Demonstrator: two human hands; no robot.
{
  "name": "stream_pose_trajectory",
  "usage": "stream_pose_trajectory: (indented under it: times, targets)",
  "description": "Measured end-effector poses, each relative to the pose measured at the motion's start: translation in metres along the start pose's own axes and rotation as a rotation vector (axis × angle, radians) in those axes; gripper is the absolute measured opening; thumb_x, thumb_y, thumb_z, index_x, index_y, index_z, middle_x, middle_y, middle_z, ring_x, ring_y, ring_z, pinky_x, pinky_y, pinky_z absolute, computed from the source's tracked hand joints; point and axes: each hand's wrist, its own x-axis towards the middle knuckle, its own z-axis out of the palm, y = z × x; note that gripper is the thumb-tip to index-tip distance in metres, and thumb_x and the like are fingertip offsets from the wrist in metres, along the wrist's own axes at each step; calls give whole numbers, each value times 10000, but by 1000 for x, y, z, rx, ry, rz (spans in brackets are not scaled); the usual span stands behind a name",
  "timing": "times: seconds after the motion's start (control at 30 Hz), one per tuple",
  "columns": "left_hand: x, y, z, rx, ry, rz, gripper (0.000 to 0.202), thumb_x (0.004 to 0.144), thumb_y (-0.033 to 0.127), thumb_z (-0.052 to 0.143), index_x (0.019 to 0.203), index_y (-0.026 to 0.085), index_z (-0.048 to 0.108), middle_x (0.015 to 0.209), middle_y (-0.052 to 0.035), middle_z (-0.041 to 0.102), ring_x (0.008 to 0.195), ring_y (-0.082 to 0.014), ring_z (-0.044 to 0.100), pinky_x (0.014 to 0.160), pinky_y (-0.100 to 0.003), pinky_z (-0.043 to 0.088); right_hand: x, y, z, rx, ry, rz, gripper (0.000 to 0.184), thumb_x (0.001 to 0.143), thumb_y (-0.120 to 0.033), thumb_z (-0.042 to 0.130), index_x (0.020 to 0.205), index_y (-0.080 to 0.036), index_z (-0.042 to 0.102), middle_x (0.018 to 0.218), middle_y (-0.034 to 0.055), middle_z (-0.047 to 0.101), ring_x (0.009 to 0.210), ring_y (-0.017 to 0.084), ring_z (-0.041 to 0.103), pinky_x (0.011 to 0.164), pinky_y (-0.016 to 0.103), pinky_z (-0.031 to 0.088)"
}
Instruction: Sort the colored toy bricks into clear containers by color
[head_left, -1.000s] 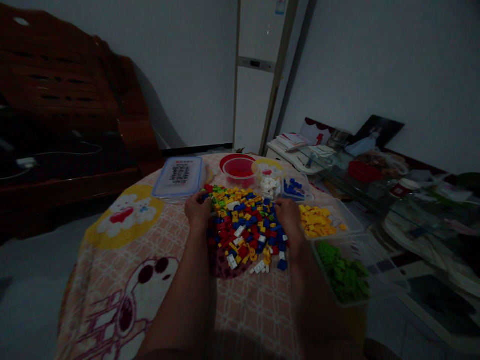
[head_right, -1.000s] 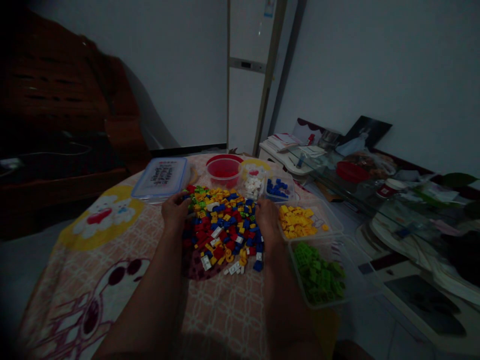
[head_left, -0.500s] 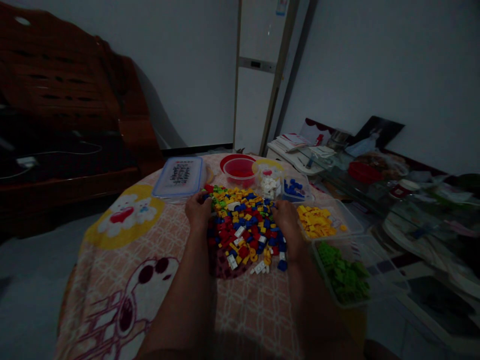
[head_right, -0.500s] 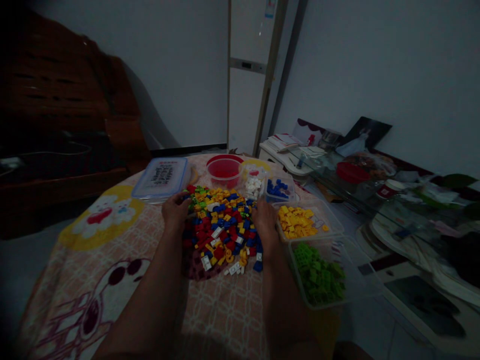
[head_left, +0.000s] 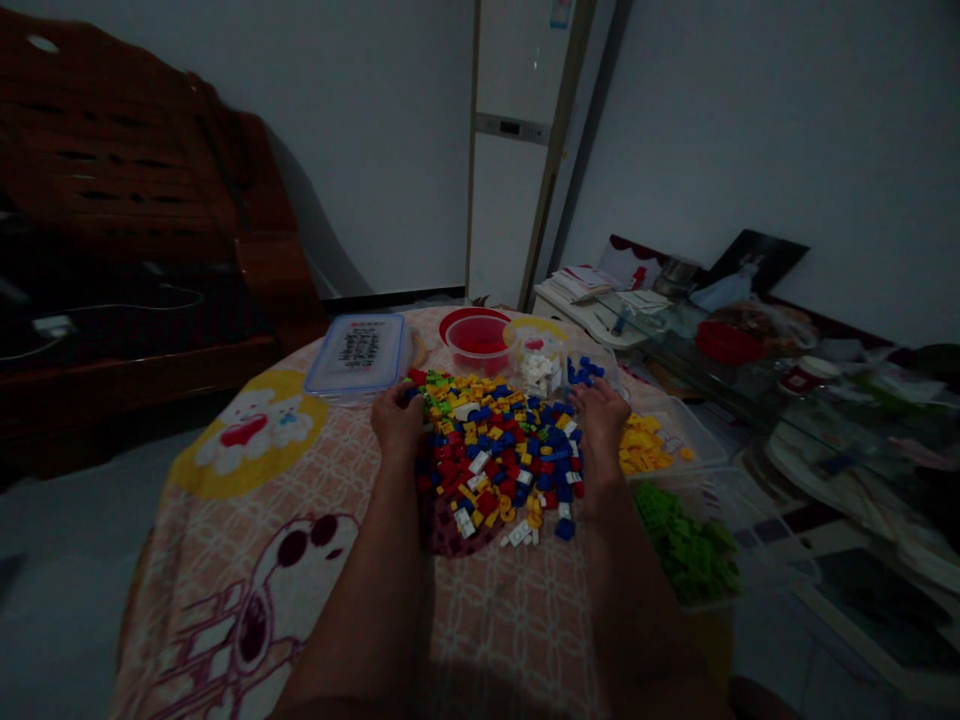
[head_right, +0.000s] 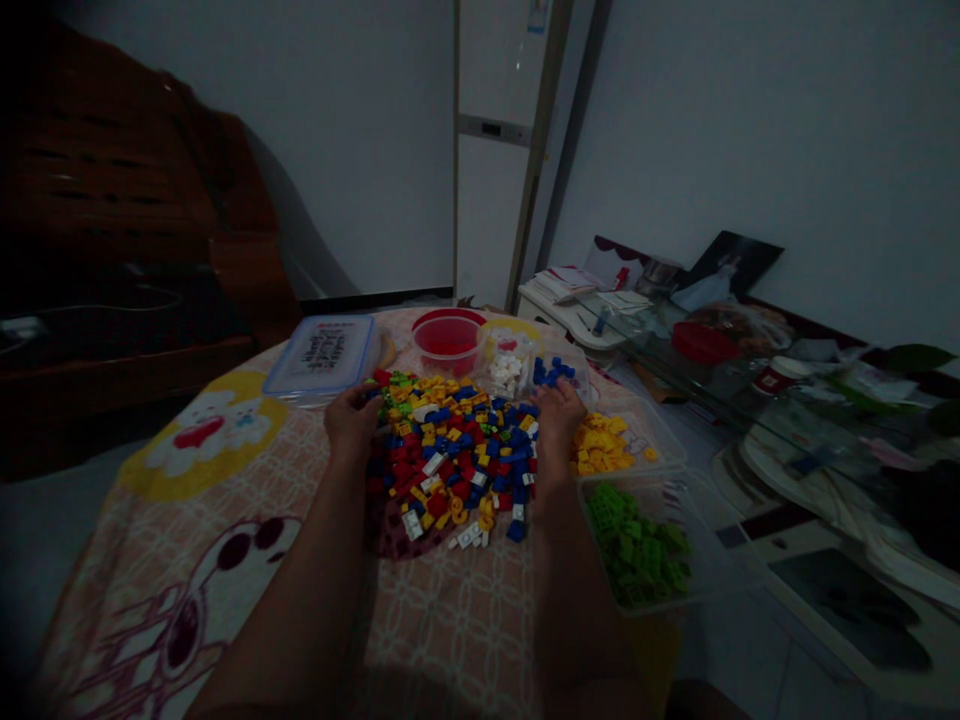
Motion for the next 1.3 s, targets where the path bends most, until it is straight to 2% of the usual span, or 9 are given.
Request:
stream_pose_trajectory:
  times: [0.1,0.23,0.33,0.43,0.57,0.67,0.77,0.9,1.3]
  targets:
    - [1,-1,1,0,0,-3,391,698,265,652,1058,176,776,820,-43,668,768,-195,603,826,-336,507,6,4,-1,-22,-6,-51,627,662,-189,610,1282,-94,582,1186,179,690,1047,229,697,874,379,586]
    - [0,-2,1,-13,-3,4,399,703,270,651,1072,180,773,834,-39,674,772,-190,605,830,-332,507,7,4,-2,-71,-47,-85,654,676,-167,570,1322,-69,561,1290,219,645,1111,225,678,959,387,543]
    - [0,-2,1,-17,-11,-1,392,705,263,650,1069,183,773,837,-37,682,770,-188,609,825,-332,508,5,1,-2,-123,-46,-127,596,704,-179,545,1293,-101,595,1266,181,673,1096,208,682,961,389,540]
    - [0,-2,0,-16,-16,-7,388,702,256,646,1061,179,772,834,-37,686,769,-190,612,818,-332,512,0,-9,-4,-239,-80,-127,470,724,-210,555,1169,-122,678,1059,120,750,929,207,723,854,372,582]
    - [1,-4,2,-5,-5,1,381,699,271,647,1048,183,771,820,-36,681,774,-195,612,819,-331,514,-10,-27,-7,-695,-307,-159,265,771,-226,573,947,-140,753,782,64,744,737,208,709,728,329,576]
    - [2,-5,3,-2,-2,1,389,703,286,649,1059,187,768,831,-41,679,772,-194,609,808,-327,514,-21,-35,-9,-1167,-479,-286,166,784,-149,590,821,-156,752,845,102,751,873,226,705,822,302,524]
    - [2,-5,3,-2,-11,-3,391,707,285,642,1064,183,767,830,-41,677,759,-190,606,798,-325,511,-32,-36,-9,-1445,-539,-352,206,836,-99,550,909,-133,740,970,163,740,973,258,690,848,307,490]
    - [2,-5,2,-4,-8,7,393,705,280,638,1064,189,771,835,-39,679,769,-193,605,817,-330,509,-41,-36,-7,-1547,-608,-403,245,879,-103,536,1051,-126,709,1091,183,710,1058,279,663,870,313,464]
    - [1,-2,2,-18,-18,-6,412,702,288,630,1075,177,765,833,-41,672,767,-191,600,814,-329,514,-33,-30,-10,-1593,-703,-424,314,893,-87,472,1098,-118,708,1080,173,711,1105,244,647,882,273,436]
